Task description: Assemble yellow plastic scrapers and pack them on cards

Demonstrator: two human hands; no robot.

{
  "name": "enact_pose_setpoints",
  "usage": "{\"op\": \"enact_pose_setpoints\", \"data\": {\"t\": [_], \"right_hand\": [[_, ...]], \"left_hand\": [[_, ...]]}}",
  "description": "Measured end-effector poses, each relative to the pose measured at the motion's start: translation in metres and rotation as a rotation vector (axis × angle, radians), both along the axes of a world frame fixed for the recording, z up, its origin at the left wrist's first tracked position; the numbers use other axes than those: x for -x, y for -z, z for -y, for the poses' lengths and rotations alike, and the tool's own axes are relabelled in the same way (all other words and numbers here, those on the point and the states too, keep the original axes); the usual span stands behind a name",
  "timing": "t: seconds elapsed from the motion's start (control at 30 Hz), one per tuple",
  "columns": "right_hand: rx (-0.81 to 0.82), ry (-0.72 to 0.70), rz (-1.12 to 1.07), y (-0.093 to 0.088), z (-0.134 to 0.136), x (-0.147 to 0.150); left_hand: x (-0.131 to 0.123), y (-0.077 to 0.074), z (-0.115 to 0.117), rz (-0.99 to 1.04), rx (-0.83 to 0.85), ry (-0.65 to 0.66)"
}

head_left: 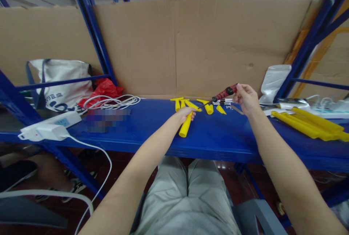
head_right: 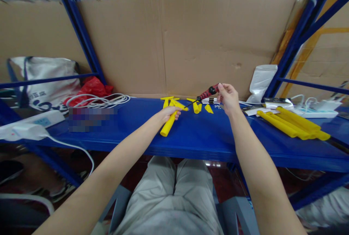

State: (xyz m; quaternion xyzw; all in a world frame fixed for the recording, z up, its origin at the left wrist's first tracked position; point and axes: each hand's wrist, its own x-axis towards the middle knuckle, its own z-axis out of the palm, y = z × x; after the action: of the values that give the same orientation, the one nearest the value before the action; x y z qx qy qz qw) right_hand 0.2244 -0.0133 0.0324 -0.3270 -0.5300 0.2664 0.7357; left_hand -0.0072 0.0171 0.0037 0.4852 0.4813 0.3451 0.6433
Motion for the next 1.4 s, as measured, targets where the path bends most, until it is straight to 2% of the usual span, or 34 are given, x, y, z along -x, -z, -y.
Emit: {"op": "enact_pose_setpoints", "data": {"t": [0.17, 0.4, 0.57, 0.83, 1.03, 1.27, 1.4], "right_hand": [[0.018, 0.06, 0.051, 0.001, -0.003, -0.001], [-0.086, 0.245, 0.309, 0.01, -0.014, -0.007], [-0.137, 0.278, 0.363, 0.014, -0.015, -0.007], [-0.137, 0.272, 0.422, 0.007, -0.003, 0.002], [-0.106, 0.203, 0.365, 0.006, -0.001, 0.005], [-0.123, 0.288, 0.282, 0.009, -0.006, -0.001], [-0.07, 0.234, 0.197, 0.007, -0.005, 0.0]], "left_hand": [[0.0, 0.002, -0.001, -0.016, -0.001, -0.009], [0.0, 0.001, 0.002, -0.062, -0.01, -0.015], [0.001, 0.0, 0.002, -0.051, 0.005, -0.011], [0.002, 0.003, -0.007, -0.041, -0.015, -0.051], [0.003, 0.002, -0.007, -0.067, -0.031, -0.041], [0.004, 0.001, -0.006, -0.065, -0.018, -0.03], [0.002, 0.002, -0.007, -0.066, -0.037, -0.077]]}}
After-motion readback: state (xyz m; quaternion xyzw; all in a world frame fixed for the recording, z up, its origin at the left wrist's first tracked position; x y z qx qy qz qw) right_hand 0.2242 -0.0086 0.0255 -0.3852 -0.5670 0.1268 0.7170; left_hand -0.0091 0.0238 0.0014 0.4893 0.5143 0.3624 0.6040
